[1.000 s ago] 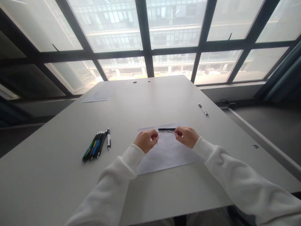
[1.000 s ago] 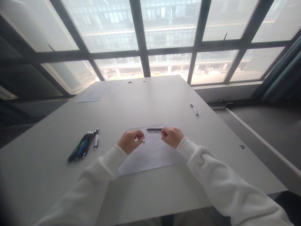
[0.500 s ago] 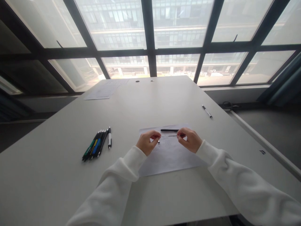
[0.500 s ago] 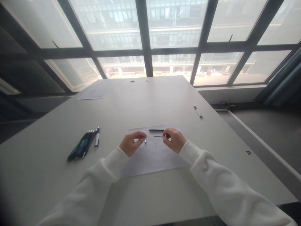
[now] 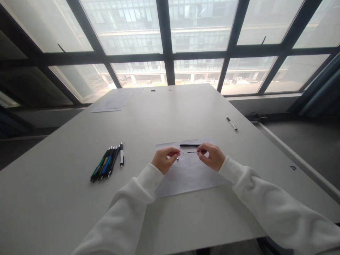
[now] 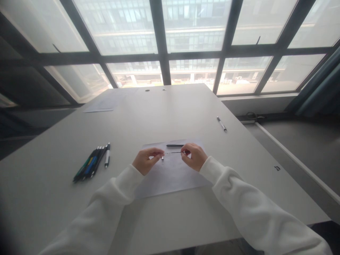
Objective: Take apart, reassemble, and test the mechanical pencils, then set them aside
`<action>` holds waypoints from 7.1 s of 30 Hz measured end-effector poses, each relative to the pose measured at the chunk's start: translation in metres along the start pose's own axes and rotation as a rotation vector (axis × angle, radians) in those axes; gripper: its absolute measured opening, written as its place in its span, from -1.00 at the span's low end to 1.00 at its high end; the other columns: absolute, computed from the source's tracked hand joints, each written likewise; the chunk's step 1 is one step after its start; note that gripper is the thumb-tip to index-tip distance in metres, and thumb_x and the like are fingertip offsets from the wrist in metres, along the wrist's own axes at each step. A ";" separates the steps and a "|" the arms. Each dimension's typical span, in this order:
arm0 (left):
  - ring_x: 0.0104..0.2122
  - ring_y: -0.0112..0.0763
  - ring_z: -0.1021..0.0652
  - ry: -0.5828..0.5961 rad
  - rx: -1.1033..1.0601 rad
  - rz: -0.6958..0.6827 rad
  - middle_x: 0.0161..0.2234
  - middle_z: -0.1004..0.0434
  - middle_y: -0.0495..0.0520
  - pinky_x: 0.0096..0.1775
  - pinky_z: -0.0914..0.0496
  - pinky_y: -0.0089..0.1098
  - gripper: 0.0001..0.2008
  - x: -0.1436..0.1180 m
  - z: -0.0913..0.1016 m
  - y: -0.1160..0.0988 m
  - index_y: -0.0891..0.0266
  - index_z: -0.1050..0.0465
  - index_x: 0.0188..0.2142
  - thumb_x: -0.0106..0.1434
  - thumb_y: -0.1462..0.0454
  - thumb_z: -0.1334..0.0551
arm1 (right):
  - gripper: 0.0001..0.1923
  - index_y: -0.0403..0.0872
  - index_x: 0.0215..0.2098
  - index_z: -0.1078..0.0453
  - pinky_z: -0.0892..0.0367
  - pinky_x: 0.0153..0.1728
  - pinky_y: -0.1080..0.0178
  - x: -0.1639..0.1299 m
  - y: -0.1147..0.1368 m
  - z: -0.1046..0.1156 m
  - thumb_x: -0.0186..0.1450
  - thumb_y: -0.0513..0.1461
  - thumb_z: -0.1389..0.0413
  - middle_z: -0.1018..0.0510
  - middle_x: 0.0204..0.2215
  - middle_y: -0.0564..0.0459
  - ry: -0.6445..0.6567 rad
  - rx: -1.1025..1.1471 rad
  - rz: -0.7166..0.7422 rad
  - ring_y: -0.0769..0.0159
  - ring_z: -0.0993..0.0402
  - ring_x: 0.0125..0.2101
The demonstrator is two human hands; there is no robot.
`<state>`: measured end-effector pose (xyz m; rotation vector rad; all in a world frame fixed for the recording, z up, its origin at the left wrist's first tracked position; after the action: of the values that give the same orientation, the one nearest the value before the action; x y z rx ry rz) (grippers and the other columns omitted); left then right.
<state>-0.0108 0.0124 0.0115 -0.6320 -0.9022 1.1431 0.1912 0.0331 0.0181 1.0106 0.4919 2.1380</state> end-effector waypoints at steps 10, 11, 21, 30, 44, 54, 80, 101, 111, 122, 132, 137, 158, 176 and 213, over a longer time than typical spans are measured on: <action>-0.40 -0.40 -0.55 0.019 -0.003 0.012 -0.41 -0.58 0.07 -0.28 -0.45 -0.39 -0.83 0.000 0.000 -0.006 0.29 -0.49 -0.34 0.08 0.29 -0.17 | -0.92 -0.10 -0.44 -0.33 -0.29 -0.40 0.34 0.001 0.004 0.000 0.09 -0.34 -0.01 -0.41 -0.54 0.07 0.019 -0.001 0.010 0.41 -0.33 -0.50; -0.40 -0.40 -0.55 0.020 -0.006 0.011 -0.41 -0.58 0.07 -0.28 -0.45 -0.39 -0.83 0.000 0.000 -0.006 0.29 -0.48 -0.34 0.09 0.29 -0.17 | -0.92 -0.10 -0.44 -0.33 -0.29 -0.40 0.34 0.001 0.004 -0.001 0.09 -0.34 -0.01 -0.41 -0.54 0.07 0.020 -0.002 0.010 0.41 -0.33 -0.50; -0.41 -0.42 -0.55 0.025 0.000 -0.014 -0.41 -0.58 0.06 -0.29 -0.45 -0.42 -0.84 0.001 -0.003 -0.009 0.28 -0.49 -0.36 0.09 0.27 -0.18 | -0.92 -0.10 -0.42 -0.33 -0.30 -0.36 0.32 0.001 0.008 -0.003 0.12 -0.33 -0.01 -0.41 -0.52 0.07 0.032 -0.002 0.027 0.40 -0.34 -0.48; -0.45 -0.43 -0.53 0.052 -0.011 -0.040 -0.46 -0.56 0.05 -0.30 -0.44 -0.42 -0.86 -0.001 -0.010 -0.020 0.27 -0.49 -0.37 0.10 0.26 -0.19 | -0.92 -0.08 -0.40 -0.32 -0.29 -0.32 0.28 0.003 0.019 -0.005 0.13 -0.34 0.00 -0.40 -0.50 0.05 0.066 -0.001 0.063 0.38 -0.34 -0.45; -0.17 -0.30 -0.44 0.140 0.485 -0.176 -0.16 -0.44 0.09 -0.08 -0.31 -0.27 -0.57 -0.001 0.002 -0.005 0.18 -0.44 -0.18 -0.05 0.48 -0.09 | -0.91 -0.09 -0.42 -0.32 -0.29 -0.34 0.30 0.001 0.005 -0.002 0.10 -0.34 -0.01 -0.40 -0.52 0.07 0.012 -0.017 0.020 0.39 -0.34 -0.47; -0.29 -0.32 -0.44 0.219 0.589 -0.224 -0.33 -0.46 0.11 -0.18 -0.33 -0.32 -0.83 0.000 -0.005 0.002 0.22 -0.48 -0.40 0.11 0.37 -0.11 | -0.92 -0.10 -0.42 -0.33 -0.29 -0.35 0.32 0.000 0.004 -0.002 0.11 -0.34 -0.02 -0.40 -0.52 0.06 0.021 -0.013 0.013 0.39 -0.34 -0.47; -0.37 -0.33 -0.55 0.074 -0.435 0.297 -0.44 -0.56 0.10 -0.30 -0.42 -0.39 -0.78 0.002 0.002 0.009 0.33 -0.48 -0.35 -0.06 0.30 -0.32 | -0.91 -0.09 -0.42 -0.32 -0.30 -0.36 0.29 0.000 0.008 -0.006 0.11 -0.36 -0.02 -0.41 -0.52 0.06 0.038 0.035 0.057 0.38 -0.34 -0.47; -0.48 -0.45 -0.50 0.015 -0.483 0.323 -0.53 -0.51 0.02 -0.37 -0.39 -0.42 -0.81 0.002 0.000 0.005 0.32 -0.46 -0.45 -0.10 0.29 -0.34 | -0.92 -0.09 -0.42 -0.33 -0.30 -0.35 0.29 0.001 0.010 -0.004 0.12 -0.35 -0.03 -0.42 -0.53 0.06 0.031 0.026 0.058 0.38 -0.35 -0.47; -0.54 -0.47 -0.46 0.034 -0.435 0.262 -0.58 -0.47 0.03 -0.44 -0.38 -0.43 -0.77 0.003 -0.002 0.002 0.34 -0.45 -0.45 -0.06 0.20 -0.32 | -0.91 -0.08 -0.40 -0.33 -0.30 -0.35 0.28 0.002 0.012 -0.004 0.13 -0.34 -0.02 -0.43 -0.51 0.05 0.029 0.030 0.065 0.37 -0.35 -0.46; -0.51 -0.46 -0.47 0.051 -0.461 0.267 -0.55 -0.49 0.03 -0.39 -0.39 -0.41 -0.78 0.003 -0.005 0.002 0.33 -0.45 -0.45 -0.07 0.22 -0.34 | -0.91 -0.08 -0.39 -0.34 -0.30 -0.33 0.28 0.002 0.013 -0.005 0.14 -0.34 -0.02 -0.43 -0.50 0.05 0.028 0.044 0.069 0.37 -0.36 -0.45; -0.47 -0.45 -0.48 0.055 -0.430 0.237 -0.51 -0.51 0.04 -0.37 -0.38 -0.42 -0.79 0.003 -0.005 -0.001 0.32 -0.47 -0.44 -0.08 0.24 -0.34 | -0.91 -0.08 -0.40 -0.33 -0.31 -0.33 0.27 0.003 0.015 -0.004 0.14 -0.35 -0.02 -0.42 -0.51 0.05 0.021 0.051 0.081 0.38 -0.35 -0.46; -0.50 -0.46 -0.47 0.062 -0.404 0.207 -0.53 -0.50 0.04 -0.41 -0.39 -0.44 -0.78 0.003 -0.006 -0.003 0.32 -0.48 -0.44 -0.06 0.20 -0.33 | -0.91 -0.07 -0.41 -0.34 -0.32 -0.34 0.28 0.003 0.014 -0.004 0.13 -0.35 -0.03 -0.41 -0.50 0.05 0.004 0.056 0.075 0.37 -0.36 -0.46; -0.42 -0.41 -0.50 0.058 -0.140 0.004 -0.41 -0.52 0.09 -0.31 -0.42 -0.42 -0.81 0.000 -0.008 -0.007 0.28 -0.51 -0.34 0.04 0.24 -0.25 | -0.89 -0.07 -0.36 -0.35 -0.31 -0.31 0.24 0.002 0.014 -0.007 0.16 -0.35 -0.02 -0.43 -0.46 0.02 0.043 0.063 0.094 0.33 -0.36 -0.41; -0.50 -0.47 -0.44 0.099 0.204 -0.212 -0.48 -0.46 0.04 -0.37 -0.34 -0.47 -0.83 -0.003 -0.007 -0.024 0.23 -0.50 -0.35 0.15 0.26 -0.14 | -0.86 -0.07 -0.30 -0.37 -0.32 -0.29 0.24 0.002 0.013 -0.011 0.20 -0.32 0.00 -0.45 -0.42 -0.01 0.073 0.092 0.115 0.32 -0.38 -0.37; -0.46 -0.46 -0.49 -0.116 0.179 -0.150 -0.45 -0.50 0.03 -0.36 -0.41 -0.48 -0.83 0.001 0.028 -0.001 0.23 -0.50 -0.38 0.13 0.22 -0.17 | -0.77 -0.14 -0.35 -0.39 -0.26 -0.47 0.32 0.002 -0.083 0.018 0.04 -0.19 -0.15 -0.47 -0.59 0.07 -0.247 0.516 -0.539 0.38 -0.37 -0.54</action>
<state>-0.0348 0.0123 0.0268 -0.3492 -0.9180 1.1188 0.2415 0.0913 -0.0190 1.2254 1.0880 1.4119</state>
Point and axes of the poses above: each hand's wrist, its own x-axis towards the middle knuckle, its own z-axis out of the back of the hand, y = z × x, the point moved 4 cm from there along x, towards the middle knuckle
